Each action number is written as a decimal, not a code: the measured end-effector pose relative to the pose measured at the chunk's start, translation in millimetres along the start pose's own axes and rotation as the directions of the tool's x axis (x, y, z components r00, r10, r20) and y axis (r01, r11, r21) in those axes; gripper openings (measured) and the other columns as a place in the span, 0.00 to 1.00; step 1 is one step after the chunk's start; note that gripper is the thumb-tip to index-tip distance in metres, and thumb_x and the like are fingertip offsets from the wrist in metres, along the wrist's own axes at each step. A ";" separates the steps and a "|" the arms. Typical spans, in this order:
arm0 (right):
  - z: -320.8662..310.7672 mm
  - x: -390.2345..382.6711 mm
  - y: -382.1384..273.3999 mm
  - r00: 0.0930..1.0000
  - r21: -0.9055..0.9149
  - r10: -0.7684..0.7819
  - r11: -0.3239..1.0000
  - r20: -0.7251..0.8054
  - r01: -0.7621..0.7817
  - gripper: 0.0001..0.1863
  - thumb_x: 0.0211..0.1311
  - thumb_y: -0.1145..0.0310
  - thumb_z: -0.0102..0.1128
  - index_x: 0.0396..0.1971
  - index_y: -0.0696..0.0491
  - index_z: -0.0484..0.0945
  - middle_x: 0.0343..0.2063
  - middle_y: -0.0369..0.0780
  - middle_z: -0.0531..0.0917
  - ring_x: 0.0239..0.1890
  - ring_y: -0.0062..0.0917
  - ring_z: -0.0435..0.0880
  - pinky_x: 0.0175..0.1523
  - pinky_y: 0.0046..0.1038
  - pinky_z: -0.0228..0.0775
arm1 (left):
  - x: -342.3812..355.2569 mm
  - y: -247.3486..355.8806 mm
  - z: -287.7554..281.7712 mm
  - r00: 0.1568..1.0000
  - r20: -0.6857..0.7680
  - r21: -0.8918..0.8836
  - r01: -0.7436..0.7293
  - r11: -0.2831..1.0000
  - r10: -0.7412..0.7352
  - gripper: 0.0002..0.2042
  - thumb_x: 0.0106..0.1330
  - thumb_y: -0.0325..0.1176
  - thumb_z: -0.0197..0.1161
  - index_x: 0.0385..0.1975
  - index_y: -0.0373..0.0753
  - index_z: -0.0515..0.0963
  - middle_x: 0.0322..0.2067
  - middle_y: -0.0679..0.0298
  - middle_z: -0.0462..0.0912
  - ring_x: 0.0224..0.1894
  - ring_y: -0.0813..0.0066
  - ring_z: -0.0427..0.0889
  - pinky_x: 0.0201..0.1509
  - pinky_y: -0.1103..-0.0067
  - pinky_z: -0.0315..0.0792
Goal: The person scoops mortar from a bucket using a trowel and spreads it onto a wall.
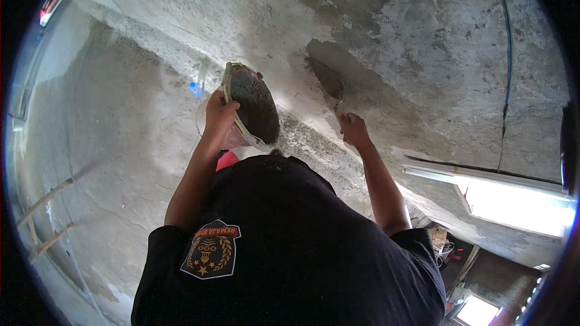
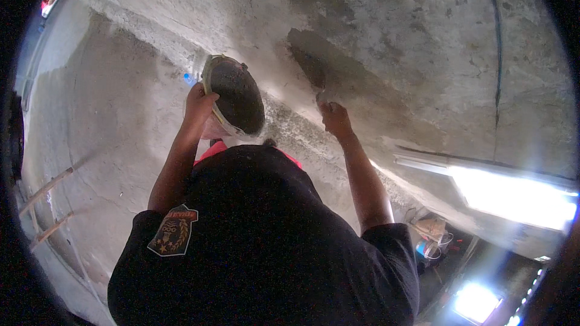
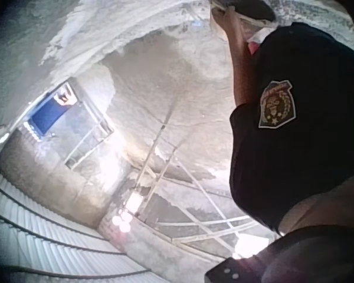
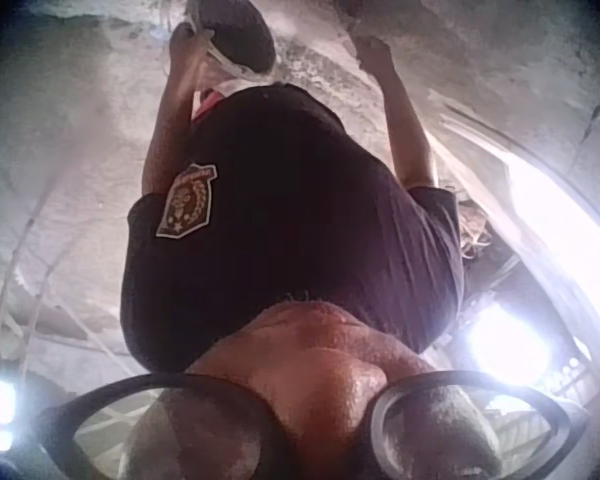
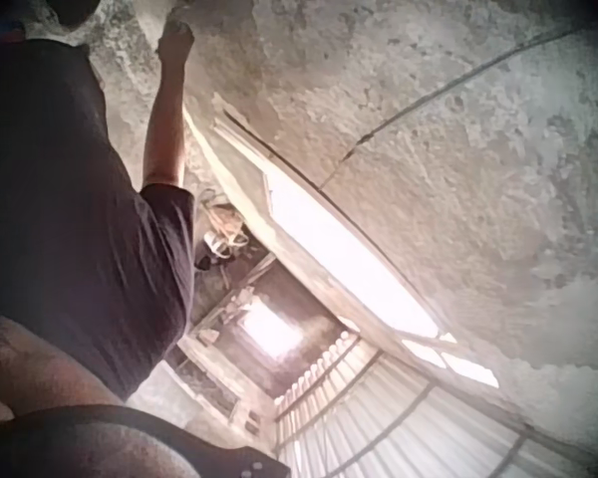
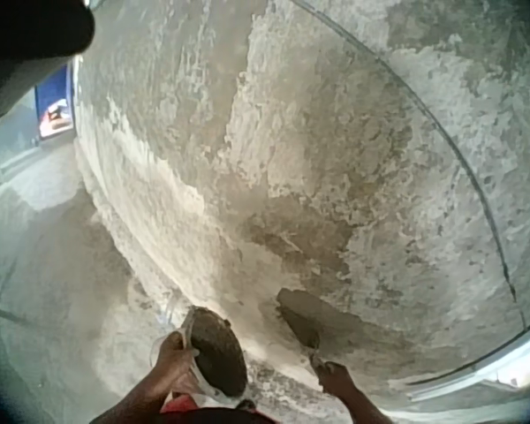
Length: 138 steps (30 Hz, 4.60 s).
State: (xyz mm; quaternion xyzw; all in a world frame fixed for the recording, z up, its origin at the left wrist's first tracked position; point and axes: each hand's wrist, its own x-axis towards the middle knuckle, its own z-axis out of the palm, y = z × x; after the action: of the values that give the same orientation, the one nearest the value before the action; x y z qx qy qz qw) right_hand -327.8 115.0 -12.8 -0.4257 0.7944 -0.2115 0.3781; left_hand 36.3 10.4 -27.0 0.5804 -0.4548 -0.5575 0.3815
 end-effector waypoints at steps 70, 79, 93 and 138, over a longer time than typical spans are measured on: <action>-17.4 38.3 20.7 0.997 -0.327 0.076 0.943 0.033 -0.061 0.31 0.57 0.44 0.58 0.36 0.64 0.75 0.21 0.47 0.80 0.21 0.31 0.83 0.28 0.33 0.77 | -32.2 -28.6 -13.5 0.989 -0.138 -0.028 0.052 0.998 -0.055 0.12 0.49 0.26 0.62 0.35 0.31 0.75 0.28 0.62 0.78 0.29 0.75 0.76 0.34 0.77 0.69; -10.6 32.1 17.4 1.000 -0.338 -0.013 0.941 0.000 0.012 0.33 0.55 0.43 0.60 0.38 0.64 0.73 0.18 0.43 0.79 0.18 0.32 0.81 0.24 0.32 0.76 | -29.6 -31.1 -26.3 0.991 -0.096 -0.040 0.093 0.995 -0.097 0.11 0.49 0.25 0.61 0.33 0.31 0.75 0.27 0.62 0.78 0.29 0.75 0.76 0.33 0.78 0.69; -14.8 -0.6 -1.2 0.999 -0.363 -0.004 0.932 0.044 0.020 0.30 0.57 0.43 0.57 0.30 0.62 0.76 0.15 0.41 0.78 0.15 0.28 0.80 0.22 0.30 0.73 | -29.1 -18.2 -49.4 0.991 -0.090 -0.001 0.103 0.995 -0.102 0.14 0.48 0.25 0.61 0.36 0.29 0.75 0.30 0.58 0.80 0.31 0.72 0.78 0.36 0.76 0.70; -50.0 0.7 -11.2 0.979 -0.693 0.199 0.712 0.050 -0.109 0.34 0.58 0.39 0.55 0.31 0.63 0.78 0.16 0.46 0.80 0.23 0.33 0.85 0.28 0.33 0.78 | 17.3 -50.3 -114.8 0.998 -0.017 0.021 0.058 0.998 -0.058 0.18 0.47 0.24 0.61 0.41 0.29 0.76 0.33 0.57 0.82 0.35 0.70 0.81 0.40 0.76 0.72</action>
State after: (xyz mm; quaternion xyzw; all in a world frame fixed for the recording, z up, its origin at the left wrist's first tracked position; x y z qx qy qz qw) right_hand -361.3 109.0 25.5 -0.4793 0.8243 0.1561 0.2575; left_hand 154.9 1.5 -69.9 0.6019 -0.4408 -0.5586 0.3625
